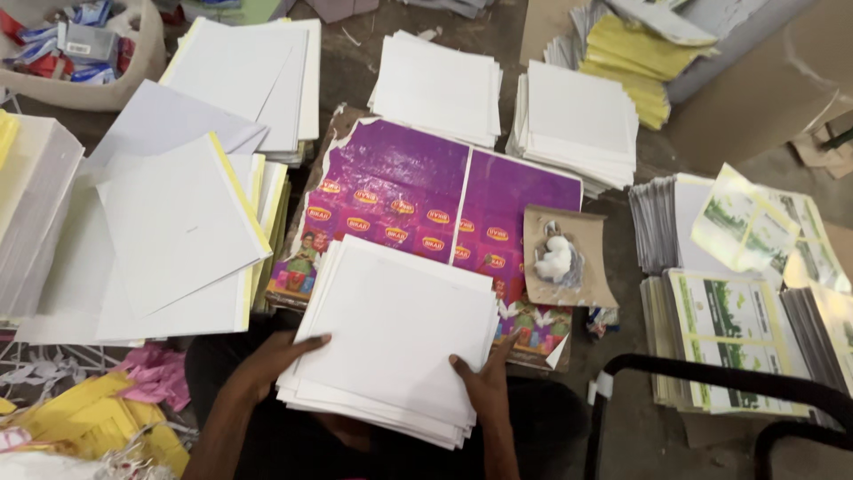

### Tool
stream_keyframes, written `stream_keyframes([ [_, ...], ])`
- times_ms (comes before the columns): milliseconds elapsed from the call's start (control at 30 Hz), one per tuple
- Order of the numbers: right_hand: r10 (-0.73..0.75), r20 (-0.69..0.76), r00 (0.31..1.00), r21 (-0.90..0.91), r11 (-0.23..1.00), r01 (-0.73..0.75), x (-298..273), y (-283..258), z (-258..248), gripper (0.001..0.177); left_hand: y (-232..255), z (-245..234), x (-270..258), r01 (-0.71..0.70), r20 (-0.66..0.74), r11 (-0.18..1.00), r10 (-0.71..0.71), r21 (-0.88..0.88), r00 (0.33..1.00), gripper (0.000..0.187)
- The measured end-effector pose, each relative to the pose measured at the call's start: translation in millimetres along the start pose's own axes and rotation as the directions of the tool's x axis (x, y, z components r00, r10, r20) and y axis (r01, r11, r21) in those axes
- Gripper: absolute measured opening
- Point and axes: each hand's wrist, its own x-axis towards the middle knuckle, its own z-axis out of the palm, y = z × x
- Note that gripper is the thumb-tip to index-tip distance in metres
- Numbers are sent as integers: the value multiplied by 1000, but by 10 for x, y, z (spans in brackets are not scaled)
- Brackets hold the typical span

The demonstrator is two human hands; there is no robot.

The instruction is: The person sits on the floor and applies a strip of glue to the edge of a white sheet of paper. They then fold the paper over the glue line and press it down to secure the bond. This process is repeated for multiple sheets.

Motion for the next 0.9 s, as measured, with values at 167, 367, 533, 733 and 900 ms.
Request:
stream_keyframes([
  [167,38,-12,999,-7,999,-38,-120,-164,18,133,373,147,108,-167,-80,969,184,183,980,70],
  [367,-108,-78,991,74,991,114,-237,-344,-52,128,400,422,-347,-406,-181,836,494,370,850,64],
  [533,-441,-88,893,226,864,449,-514,-284,-421,109,576,500,-840,-832,-101,522,853,187,512,49],
  [733,-729,-133,671,284,621,731,-609,-263,-717,108,841,441,-1144,-978,6,-23,1000,206,-22,27],
  [900,-768,-78,635,299,590,750,-576,-315,-726,114,802,468,-1150,-970,-25,45,999,239,40,26],
])
